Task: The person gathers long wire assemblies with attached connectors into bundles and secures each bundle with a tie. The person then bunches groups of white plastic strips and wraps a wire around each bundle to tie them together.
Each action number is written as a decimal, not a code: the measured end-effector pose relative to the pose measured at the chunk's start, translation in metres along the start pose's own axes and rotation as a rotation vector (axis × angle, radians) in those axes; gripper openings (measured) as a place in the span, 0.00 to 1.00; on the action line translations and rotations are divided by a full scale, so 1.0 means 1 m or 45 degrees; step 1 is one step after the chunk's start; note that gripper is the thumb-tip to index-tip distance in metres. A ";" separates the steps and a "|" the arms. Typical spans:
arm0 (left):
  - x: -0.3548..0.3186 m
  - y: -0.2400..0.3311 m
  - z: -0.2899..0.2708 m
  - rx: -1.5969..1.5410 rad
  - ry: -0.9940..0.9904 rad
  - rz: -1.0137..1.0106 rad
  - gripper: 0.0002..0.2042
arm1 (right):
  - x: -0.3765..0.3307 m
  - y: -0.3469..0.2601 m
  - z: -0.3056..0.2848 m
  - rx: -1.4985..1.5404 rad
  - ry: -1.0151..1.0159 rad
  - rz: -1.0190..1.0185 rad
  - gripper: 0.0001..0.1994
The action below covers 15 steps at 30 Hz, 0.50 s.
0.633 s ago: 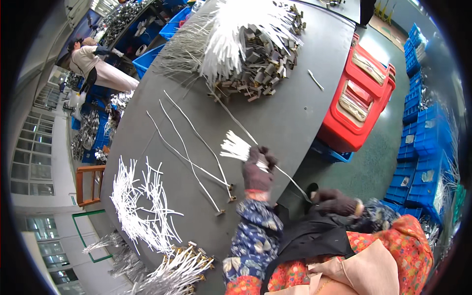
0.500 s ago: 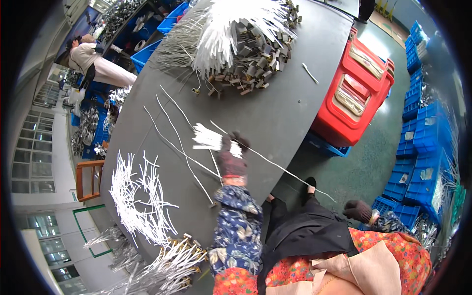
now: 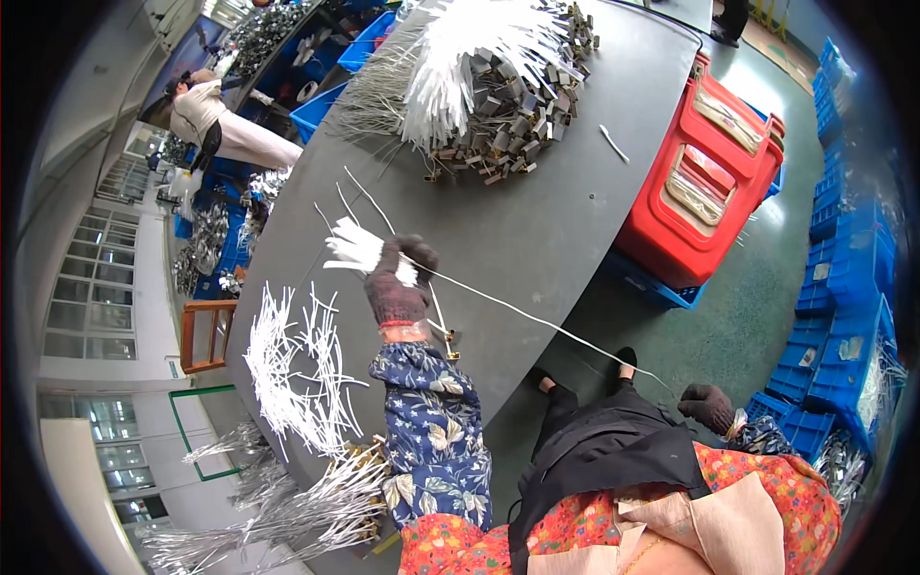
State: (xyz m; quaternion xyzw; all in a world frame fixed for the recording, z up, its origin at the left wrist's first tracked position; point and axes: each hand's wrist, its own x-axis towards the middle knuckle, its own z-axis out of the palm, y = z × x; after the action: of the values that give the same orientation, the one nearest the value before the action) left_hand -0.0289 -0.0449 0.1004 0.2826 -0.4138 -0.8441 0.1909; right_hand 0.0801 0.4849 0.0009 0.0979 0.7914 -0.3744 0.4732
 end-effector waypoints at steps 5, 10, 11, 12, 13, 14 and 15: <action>-0.059 -0.094 -0.004 0.340 -0.365 -0.305 0.09 | 0.015 -0.019 0.009 0.046 -0.048 -0.001 0.12; -0.066 -0.099 -0.044 0.103 0.018 -0.292 0.10 | 0.018 -0.038 0.015 0.005 -0.120 -0.028 0.11; -0.058 -0.071 -0.042 0.138 0.054 -0.129 0.10 | 0.019 -0.046 0.018 0.010 -0.151 -0.045 0.11; -0.050 -0.046 -0.033 0.172 0.080 0.047 0.12 | 0.027 -0.060 0.021 0.018 -0.176 -0.076 0.10; -0.041 -0.043 -0.032 0.246 0.131 0.111 0.11 | 0.032 -0.075 0.024 0.078 -0.214 -0.071 0.10; -0.038 -0.040 -0.034 0.316 0.190 0.172 0.11 | 0.043 -0.093 0.034 0.093 -0.187 -0.193 0.11; -0.037 -0.048 -0.047 0.470 0.167 0.135 0.09 | 0.057 -0.117 0.048 0.096 -0.176 -0.320 0.12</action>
State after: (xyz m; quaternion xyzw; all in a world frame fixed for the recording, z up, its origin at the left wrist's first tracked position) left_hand 0.0255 -0.0241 0.0503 0.3449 -0.5625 -0.7225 0.2065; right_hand 0.0226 0.3580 -0.0006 -0.0103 0.7484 -0.4660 0.4719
